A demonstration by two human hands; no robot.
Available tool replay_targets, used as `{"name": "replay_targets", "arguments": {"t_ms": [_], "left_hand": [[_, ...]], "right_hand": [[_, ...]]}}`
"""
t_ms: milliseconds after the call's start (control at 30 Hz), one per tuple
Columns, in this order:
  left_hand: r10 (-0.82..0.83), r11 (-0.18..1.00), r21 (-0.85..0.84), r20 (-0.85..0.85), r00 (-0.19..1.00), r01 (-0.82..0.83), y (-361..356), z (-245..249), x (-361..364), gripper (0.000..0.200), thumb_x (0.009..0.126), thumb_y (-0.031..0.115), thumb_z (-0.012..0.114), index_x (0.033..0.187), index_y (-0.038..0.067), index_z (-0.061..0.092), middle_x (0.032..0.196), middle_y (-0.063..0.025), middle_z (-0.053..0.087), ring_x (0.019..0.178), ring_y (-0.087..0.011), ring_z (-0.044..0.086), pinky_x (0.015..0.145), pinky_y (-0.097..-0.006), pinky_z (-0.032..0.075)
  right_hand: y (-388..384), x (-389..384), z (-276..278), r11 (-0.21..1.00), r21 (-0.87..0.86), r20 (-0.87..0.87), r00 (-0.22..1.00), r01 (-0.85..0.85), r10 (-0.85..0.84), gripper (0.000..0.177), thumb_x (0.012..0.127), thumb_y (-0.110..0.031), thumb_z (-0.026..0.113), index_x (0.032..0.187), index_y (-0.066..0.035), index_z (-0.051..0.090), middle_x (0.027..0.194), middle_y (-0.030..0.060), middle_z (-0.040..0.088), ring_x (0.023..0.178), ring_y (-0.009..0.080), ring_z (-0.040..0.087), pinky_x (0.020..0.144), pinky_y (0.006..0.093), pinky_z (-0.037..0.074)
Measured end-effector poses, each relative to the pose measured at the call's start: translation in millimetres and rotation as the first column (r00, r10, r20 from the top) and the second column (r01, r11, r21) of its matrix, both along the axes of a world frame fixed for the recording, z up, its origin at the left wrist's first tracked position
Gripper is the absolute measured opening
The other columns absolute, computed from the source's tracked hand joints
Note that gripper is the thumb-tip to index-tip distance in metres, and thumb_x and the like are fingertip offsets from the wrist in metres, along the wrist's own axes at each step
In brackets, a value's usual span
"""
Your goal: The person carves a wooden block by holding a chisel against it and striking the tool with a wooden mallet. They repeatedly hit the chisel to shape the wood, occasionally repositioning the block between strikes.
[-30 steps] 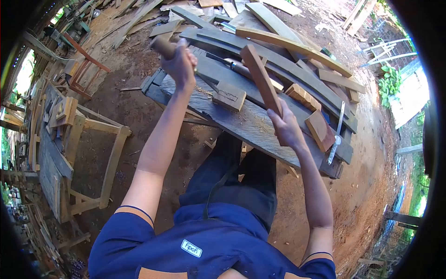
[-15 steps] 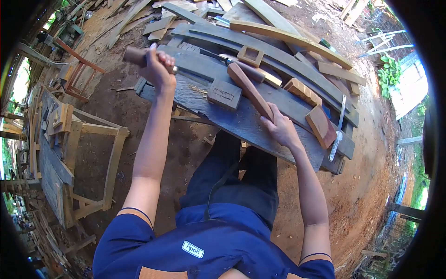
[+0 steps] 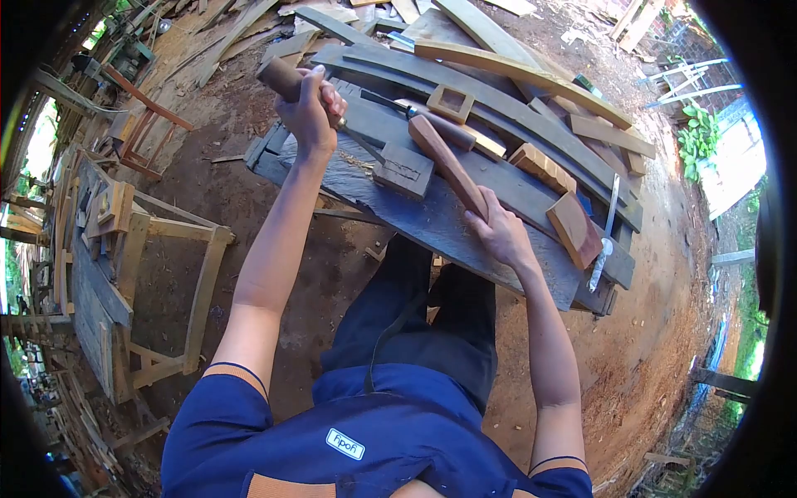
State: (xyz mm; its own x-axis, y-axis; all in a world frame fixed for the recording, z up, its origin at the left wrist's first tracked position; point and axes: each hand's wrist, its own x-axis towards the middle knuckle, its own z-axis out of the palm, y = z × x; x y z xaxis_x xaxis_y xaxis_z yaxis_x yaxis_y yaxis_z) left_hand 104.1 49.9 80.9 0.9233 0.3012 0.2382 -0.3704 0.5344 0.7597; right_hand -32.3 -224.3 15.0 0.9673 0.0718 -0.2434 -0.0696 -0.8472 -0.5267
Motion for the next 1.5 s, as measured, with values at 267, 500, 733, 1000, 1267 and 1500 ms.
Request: {"name": "replay_targets", "arguments": {"t_ms": [267, 500, 733, 1000, 1267, 1500], "left_hand": [[-0.006, 0.999, -0.046, 0.027, 1.0, 0.008, -2, -2, 6, 0.015, 0.083, 0.005, 0.061, 0.082, 0.008, 0.046, 0.053, -0.0001, 0.046, 0.038, -0.0091, 0.043, 0.037, -0.0253, 0.036], [0.019, 0.998, 0.051, 0.062, 0.998, -0.022, -23, 4, 0, 0.017, 0.084, 0.005, 0.062, 0.086, 0.009, 0.046, 0.052, 0.0016, 0.044, 0.038, -0.0073, 0.042, 0.036, -0.0243, 0.034], [0.069, 0.969, 0.229, 0.11, 0.992, -0.093, -34, 7, -8, 0.017, 0.084, 0.003, 0.062, 0.081, 0.006, 0.045, 0.053, 0.0, 0.046, 0.038, -0.0073, 0.043, 0.036, -0.0235, 0.036], [0.251, 0.829, 0.444, 0.25, 0.935, -0.341, -45, -15, 0, 0.022, 0.076, 0.012, 0.072, 0.088, -0.003, 0.06, 0.073, -0.0097, 0.066, 0.065, -0.0164, 0.064, 0.065, -0.0325, 0.052], [0.212, 0.819, 0.492, 0.22, 0.952, -0.296, -45, -17, -2, 0.026, 0.076, 0.011, 0.07, 0.096, -0.003, 0.062, 0.079, -0.0103, 0.067, 0.07, -0.0137, 0.064, 0.067, -0.0318, 0.051], [0.151, 0.97, 0.179, 0.103, 0.983, -0.167, -30, -2, -10, 0.016, 0.083, 0.001, 0.063, 0.084, 0.006, 0.048, 0.056, 0.0002, 0.049, 0.04, -0.0076, 0.047, 0.037, -0.0224, 0.04]], "right_hand": [[0, 0, -2, 1.0, 0.012, 0.007, 1.0, 0.001, -0.001, 0.055, 0.092, -0.04, 0.053, 0.138, -0.015, 0.036, 0.107, 0.0251, 0.065, 0.099, 0.0435, 0.062, 0.086, 0.0504, 0.048], [2, 1, 3, 1.0, 0.025, 0.02, 1.0, 0.011, -0.012, 0.054, 0.091, -0.038, 0.054, 0.137, -0.015, 0.038, 0.104, 0.0248, 0.065, 0.097, 0.0421, 0.064, 0.084, 0.0497, 0.048], [42, 15, 146, 0.894, 0.42, 0.404, 0.914, -0.158, -0.028, 0.045, 0.095, -0.027, 0.055, 0.133, -0.005, 0.045, 0.102, 0.0186, 0.064, 0.094, 0.025, 0.062, 0.086, 0.0364, 0.045], [68, 16, 219, 0.944, -0.163, 0.327, 0.887, -0.289, 0.328, 0.04, 0.093, -0.023, 0.057, 0.129, -0.008, 0.049, 0.097, 0.0159, 0.065, 0.09, 0.0254, 0.062, 0.087, 0.0397, 0.046], [71, 13, 218, 0.916, -0.02, 0.54, 0.767, -0.4, 0.346, 0.042, 0.09, -0.023, 0.058, 0.126, -0.003, 0.049, 0.097, 0.0163, 0.065, 0.084, 0.0304, 0.063, 0.084, 0.0398, 0.048], [44, 15, 147, 0.886, 0.416, 0.264, 0.96, -0.205, 0.098, 0.046, 0.091, -0.025, 0.057, 0.13, -0.004, 0.045, 0.089, 0.0122, 0.062, 0.072, 0.0226, 0.062, 0.066, 0.0365, 0.051]]}}
